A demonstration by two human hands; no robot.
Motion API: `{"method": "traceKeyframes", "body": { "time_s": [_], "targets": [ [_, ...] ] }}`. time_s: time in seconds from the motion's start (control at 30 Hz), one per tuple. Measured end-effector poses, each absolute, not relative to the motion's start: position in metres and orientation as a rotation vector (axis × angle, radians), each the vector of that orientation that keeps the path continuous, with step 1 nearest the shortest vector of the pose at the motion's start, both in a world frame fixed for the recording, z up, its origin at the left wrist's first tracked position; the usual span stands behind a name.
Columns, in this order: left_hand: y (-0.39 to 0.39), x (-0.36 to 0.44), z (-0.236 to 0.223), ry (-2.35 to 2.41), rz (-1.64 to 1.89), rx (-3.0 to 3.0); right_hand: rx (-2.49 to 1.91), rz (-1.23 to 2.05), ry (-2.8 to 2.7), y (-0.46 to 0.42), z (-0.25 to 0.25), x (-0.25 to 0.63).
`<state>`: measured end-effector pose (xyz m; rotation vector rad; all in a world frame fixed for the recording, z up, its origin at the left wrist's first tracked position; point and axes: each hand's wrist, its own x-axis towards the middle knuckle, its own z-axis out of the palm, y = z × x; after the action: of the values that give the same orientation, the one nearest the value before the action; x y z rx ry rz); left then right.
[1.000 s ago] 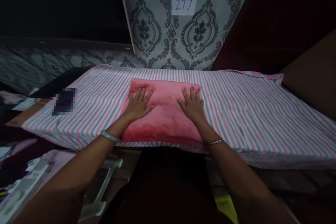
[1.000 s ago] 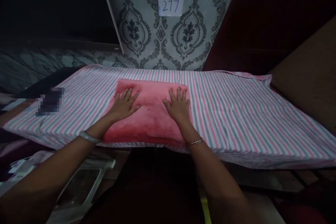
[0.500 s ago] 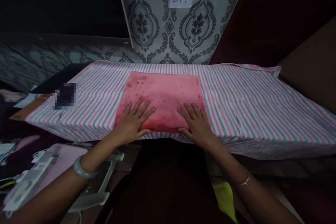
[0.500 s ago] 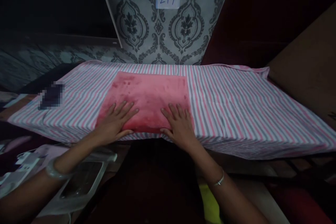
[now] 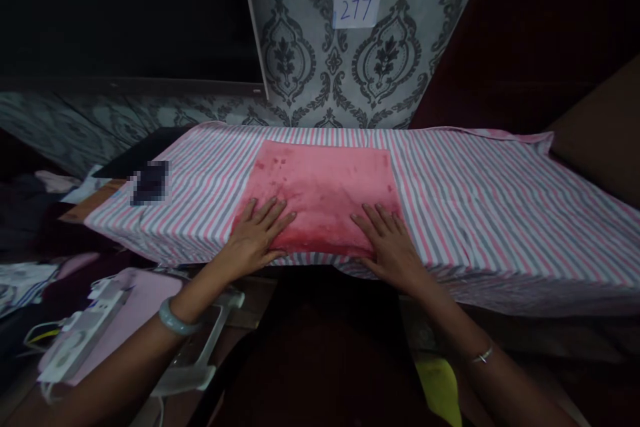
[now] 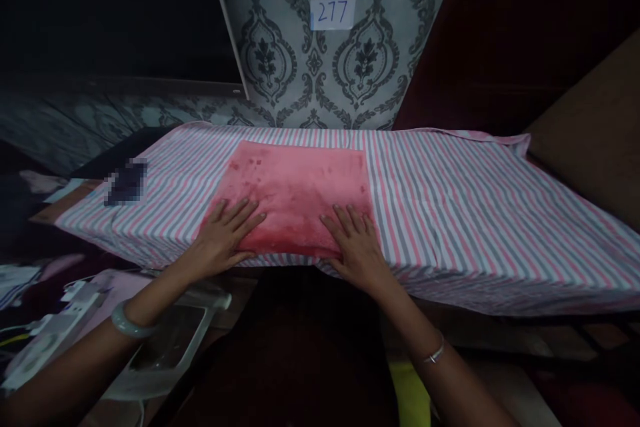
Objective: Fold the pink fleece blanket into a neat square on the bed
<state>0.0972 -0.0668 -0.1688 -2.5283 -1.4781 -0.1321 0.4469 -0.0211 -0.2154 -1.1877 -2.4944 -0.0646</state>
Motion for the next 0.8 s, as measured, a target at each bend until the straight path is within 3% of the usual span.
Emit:
{"method": "traceKeyframes", "body": {
  "time_s": [0.37,0.6,0.8],
  "targets": [
    [-0.066,0.055,-0.154,-1.539,-0.273,-2.599,-1.093,0.001,-2.528,-0.016,-0.188,0.402],
    [-0.057,0.066,-0.152,-1.479,-0.201,-2.473,-1.069,-0.048,-2.492,-0.006,-0.200,0.395],
    [-0.054,0.062,-0.176,-1.418,-0.352,-2.360,-1.048,-0.214,-2.430,-0.015,-0.210,0.400]
  ]
}}
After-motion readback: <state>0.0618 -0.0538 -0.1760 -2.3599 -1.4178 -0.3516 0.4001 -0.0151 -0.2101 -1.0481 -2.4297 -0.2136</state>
